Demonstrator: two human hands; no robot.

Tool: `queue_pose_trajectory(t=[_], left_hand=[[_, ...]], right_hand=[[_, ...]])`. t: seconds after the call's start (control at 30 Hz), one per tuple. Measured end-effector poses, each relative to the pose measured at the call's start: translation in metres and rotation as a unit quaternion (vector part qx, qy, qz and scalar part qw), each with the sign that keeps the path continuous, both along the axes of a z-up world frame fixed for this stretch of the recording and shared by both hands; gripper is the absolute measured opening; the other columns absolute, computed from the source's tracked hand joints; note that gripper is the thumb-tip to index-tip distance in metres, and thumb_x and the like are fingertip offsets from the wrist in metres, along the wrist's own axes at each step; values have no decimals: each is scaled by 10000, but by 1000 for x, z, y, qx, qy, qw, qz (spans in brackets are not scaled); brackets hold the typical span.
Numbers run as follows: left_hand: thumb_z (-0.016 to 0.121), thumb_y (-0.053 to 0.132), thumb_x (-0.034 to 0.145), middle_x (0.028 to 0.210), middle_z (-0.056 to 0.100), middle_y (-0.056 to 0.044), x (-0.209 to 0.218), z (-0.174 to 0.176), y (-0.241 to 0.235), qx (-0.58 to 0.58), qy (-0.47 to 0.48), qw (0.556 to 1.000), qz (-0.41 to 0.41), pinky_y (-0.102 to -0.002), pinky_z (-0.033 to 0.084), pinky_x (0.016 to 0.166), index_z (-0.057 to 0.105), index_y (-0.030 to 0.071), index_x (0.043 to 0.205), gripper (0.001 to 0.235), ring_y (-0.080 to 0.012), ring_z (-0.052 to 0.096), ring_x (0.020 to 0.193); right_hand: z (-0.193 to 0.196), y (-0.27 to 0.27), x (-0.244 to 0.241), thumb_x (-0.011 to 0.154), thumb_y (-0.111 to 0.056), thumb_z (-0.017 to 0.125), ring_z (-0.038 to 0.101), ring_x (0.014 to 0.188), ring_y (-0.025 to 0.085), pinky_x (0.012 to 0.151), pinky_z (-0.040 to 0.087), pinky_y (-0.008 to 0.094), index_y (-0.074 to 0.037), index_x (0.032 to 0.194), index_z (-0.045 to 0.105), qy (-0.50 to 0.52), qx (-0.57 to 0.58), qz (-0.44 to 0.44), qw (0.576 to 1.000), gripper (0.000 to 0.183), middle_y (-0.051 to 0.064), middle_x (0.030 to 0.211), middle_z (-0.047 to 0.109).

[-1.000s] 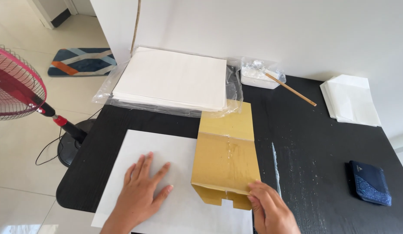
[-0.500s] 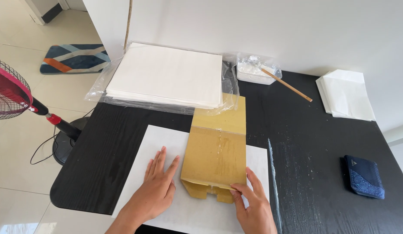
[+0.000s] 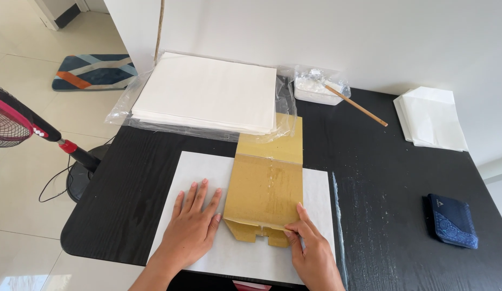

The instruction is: Folding paper sheets around a template and applying glue to the edges.

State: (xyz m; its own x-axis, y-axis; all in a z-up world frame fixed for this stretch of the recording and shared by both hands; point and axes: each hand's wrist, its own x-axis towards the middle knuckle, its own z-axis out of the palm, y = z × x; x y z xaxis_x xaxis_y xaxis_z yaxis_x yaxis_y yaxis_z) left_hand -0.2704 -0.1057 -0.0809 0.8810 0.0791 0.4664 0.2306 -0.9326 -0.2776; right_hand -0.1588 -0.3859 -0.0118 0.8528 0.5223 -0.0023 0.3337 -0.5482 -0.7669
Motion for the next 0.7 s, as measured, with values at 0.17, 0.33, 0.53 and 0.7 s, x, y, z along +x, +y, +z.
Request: queue_pose_trajectory(t=[0.17, 0.33, 0.53, 0.7], left_hand=[[257, 488, 1079, 1720, 144, -98, 4, 3, -2, -51, 13, 998, -15, -441, 75, 1274, 242, 259, 1626, 593, -273, 112, 1587], [327, 463, 1060, 1702, 185, -115, 5, 3, -4, -126, 42, 990, -36, -470, 110, 1234, 296, 240, 1613, 597, -297, 149, 1560], [314, 469, 1046, 1712, 178, -104, 4, 3, -7, -77, 16, 997, -26, -450, 107, 1261, 270, 252, 1621, 616, -274, 147, 1578], [261, 477, 1074, 1719, 166, -92, 4, 5, -8, -57, 6, 998, -19, -442, 97, 1274, 246, 258, 1632, 599, -267, 135, 1587]], right_hand=[[5, -1, 4, 981, -173, 570, 570, 1412, 252, 927, 560, 405, -125, 1004, 687, -27, -19, 22, 999, 128, 112, 1621, 459], [3, -1, 4, 984, -185, 550, 802, 966, 213, 802, 561, 399, -140, 1002, 674, -32, -18, 26, 999, 133, 108, 1636, 429], [-10, -2, 6, 1002, -186, 552, 185, 1637, 190, 724, 500, 399, -118, 979, 641, -5, -10, 39, 999, 114, 171, 1530, 549], [-16, -5, 9, 1027, -184, 518, 200, 1587, 306, 1158, 365, 425, -102, 1005, 617, -28, -11, 62, 998, 131, 288, 1659, 251]])
